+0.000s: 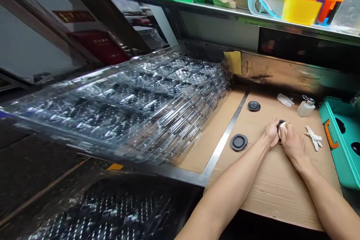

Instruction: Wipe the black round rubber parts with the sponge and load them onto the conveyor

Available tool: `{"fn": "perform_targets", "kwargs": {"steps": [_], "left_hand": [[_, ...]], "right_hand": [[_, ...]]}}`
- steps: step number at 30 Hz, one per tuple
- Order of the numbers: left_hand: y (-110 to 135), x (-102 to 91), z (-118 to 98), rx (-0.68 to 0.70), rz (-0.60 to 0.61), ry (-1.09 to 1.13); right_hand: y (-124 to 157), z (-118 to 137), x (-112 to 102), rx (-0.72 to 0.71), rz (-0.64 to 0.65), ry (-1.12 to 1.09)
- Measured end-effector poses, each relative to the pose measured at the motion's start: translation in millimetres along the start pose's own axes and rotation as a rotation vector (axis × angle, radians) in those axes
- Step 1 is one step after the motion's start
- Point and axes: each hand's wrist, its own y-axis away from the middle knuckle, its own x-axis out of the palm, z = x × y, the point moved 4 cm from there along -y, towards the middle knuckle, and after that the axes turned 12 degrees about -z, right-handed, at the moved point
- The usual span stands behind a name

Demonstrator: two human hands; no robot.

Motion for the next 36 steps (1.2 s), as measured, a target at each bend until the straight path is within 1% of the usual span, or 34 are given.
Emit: {"fn": "perform_targets", "kwargs": {"steps": [1, 5, 7, 9, 12, 14, 16, 18, 20, 21, 23, 25, 27, 29, 31, 33, 36], "left_hand": [[0, -0.2, 0, -0.009, 0.0, -0.005], [-2, -0.1, 3, -0.015, 0.017, -0.034], [-4, -0.6, 4, -0.025, 0.011, -0.045], [-5, -1.7, 1, -0.008, -0.006, -0.051], [-2, -5.4, -19, 0.137, -0.048, -0.032], [0, -8.7, -36, 0.237, -0.079, -0.018], [3, -11.2, -47, 0.277, -0.113, -0.036], [6, -11.3, -51, 0.276, -0.135, -0.096], [10, -8.9, -48, 0.24, -0.132, -0.161], [12, -7.0, -45, 0.203, -0.117, -0.18], [15, -3.0, -39, 0.108, -0.075, -0.187], [17, -0.3, -34, 0.037, -0.041, -0.184], [19, 0.4, -28, -0.008, -0.032, -0.201], [21, 0.9, -19, -0.085, -0.007, -0.232], [24, 2.7, -6, -0.195, 0.054, -0.259], [27, 5.0, 5, -0.285, 0.115, -0.275], [27, 5.1, 11, -0.338, 0.103, -0.292]], "right_hand": [[0, 1, 0, -0.014, 0.003, 0.009], [0, -1, 1, 0.066, -0.025, 0.029], [2, 1, 4, 0.019, -0.008, 0.0], [4, 3, 8, -0.016, 0.01, -0.03], [3, -2, 8, 0.023, 0.008, -0.048], [2, -5, 4, -0.031, -0.02, -0.082], [1, -8, -3, -0.108, -0.094, -0.114], [0, -18, -10, -0.098, -0.207, -0.087], [-1, -35, -13, -0.009, -0.279, -0.003], [-2, -45, -12, 0.039, -0.274, 0.043], [-5, -63, -6, 0.116, -0.182, 0.091], [-8, -75, 2, 0.151, -0.081, 0.029], [-12, -76, 6, 0.125, -0.051, -0.133], [-15, -71, 5, 0.087, -0.088, -0.314], [-16, -65, 3, 0.079, -0.126, -0.452], [-16, -61, -2, 0.089, -0.146, -0.54], [-14, -53, -10, 0.059, -0.122, -0.606]]}}
